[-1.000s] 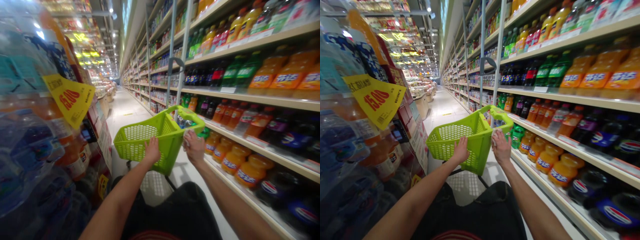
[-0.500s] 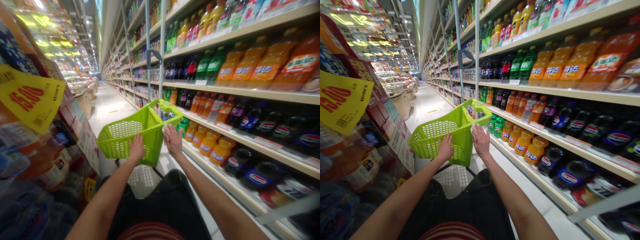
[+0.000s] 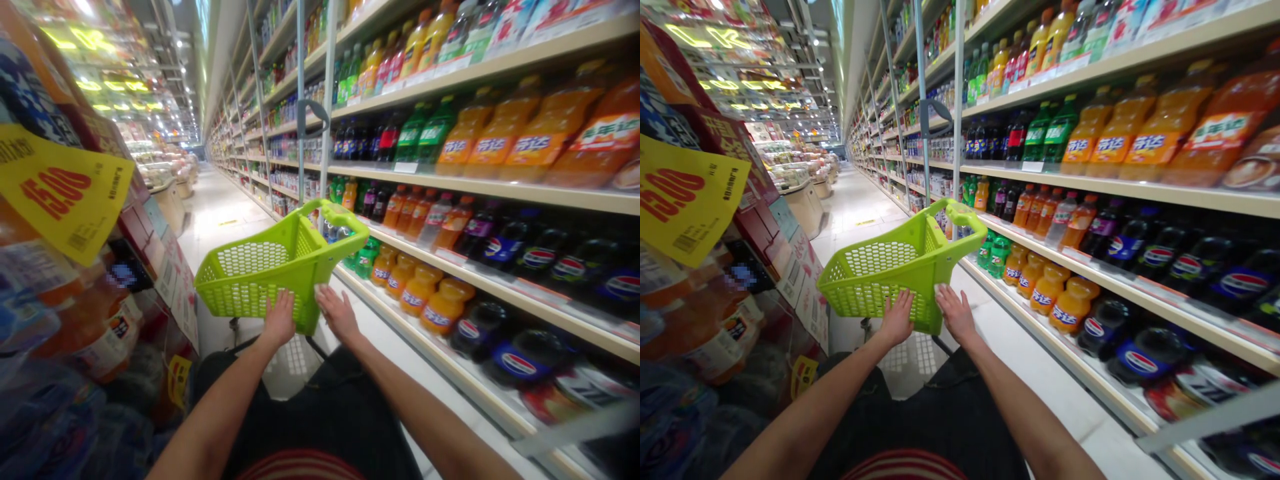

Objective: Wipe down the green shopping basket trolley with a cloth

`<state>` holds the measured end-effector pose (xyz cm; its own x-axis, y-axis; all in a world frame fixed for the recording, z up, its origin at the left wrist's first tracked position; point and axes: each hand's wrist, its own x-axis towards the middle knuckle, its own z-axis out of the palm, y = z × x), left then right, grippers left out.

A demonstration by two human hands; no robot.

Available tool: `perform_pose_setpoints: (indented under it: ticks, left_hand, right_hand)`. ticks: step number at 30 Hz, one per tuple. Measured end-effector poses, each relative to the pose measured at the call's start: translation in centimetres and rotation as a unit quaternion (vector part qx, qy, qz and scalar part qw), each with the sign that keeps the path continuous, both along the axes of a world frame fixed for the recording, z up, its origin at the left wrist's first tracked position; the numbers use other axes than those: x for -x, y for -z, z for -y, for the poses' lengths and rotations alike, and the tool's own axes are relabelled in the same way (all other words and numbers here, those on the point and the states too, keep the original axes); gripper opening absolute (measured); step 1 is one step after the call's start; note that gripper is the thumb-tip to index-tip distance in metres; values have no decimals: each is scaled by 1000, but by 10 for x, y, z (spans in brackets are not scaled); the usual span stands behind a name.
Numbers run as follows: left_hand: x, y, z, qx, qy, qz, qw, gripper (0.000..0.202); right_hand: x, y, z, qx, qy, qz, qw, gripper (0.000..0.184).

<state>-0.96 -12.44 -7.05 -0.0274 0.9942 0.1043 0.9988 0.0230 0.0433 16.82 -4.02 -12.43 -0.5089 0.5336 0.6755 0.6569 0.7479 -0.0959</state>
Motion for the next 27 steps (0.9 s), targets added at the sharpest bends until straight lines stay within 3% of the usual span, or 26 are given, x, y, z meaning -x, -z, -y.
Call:
perform_pose_setpoints:
  ticks: [4,6,8,12,14,16,21,23,25,27]
  left_hand:
    - [-2,-4,-1,-3,-6,2,1000,75]
    - [-4,-8,0,-5,-3,3,1000,75]
    - [-5,-9,1,-8,1,5,1000,75]
    - [0,-4,6,-10,-2,10,1000,75]
    - [5,1,7,-9,-8,14,1000,74]
    - [10,4,8,-8,-18,19,1000,75]
    - [19,2,8,-10,-49,26,998,75]
    - [21,0,9,-16,-53,28,998,75]
    - [21,-3,10,-21,-53,32,998,75]
    - [22,-5,12,-23,-50,38,998,75]
  right_hand:
    - [9,-61,-21,-106,43,-127,985,36]
    - [15,-71,-25,-122,46,-131,983,36]
    - [20,-60,-23,-114,35,-96,988,37]
    - [27,-6,-4,-53,-10,33,998,36]
    - [30,10,3,-20,-27,88,996,36]
    - [33,7,4,-16,-33,102,994,37]
    - [44,-54,-14,-87,10,-30,996,44]
    - [49,-68,-21,-99,23,-59,993,43]
    - [53,-64,-23,-91,15,-43,995,43]
    - [57,-46,-20,-67,5,-1,998,42]
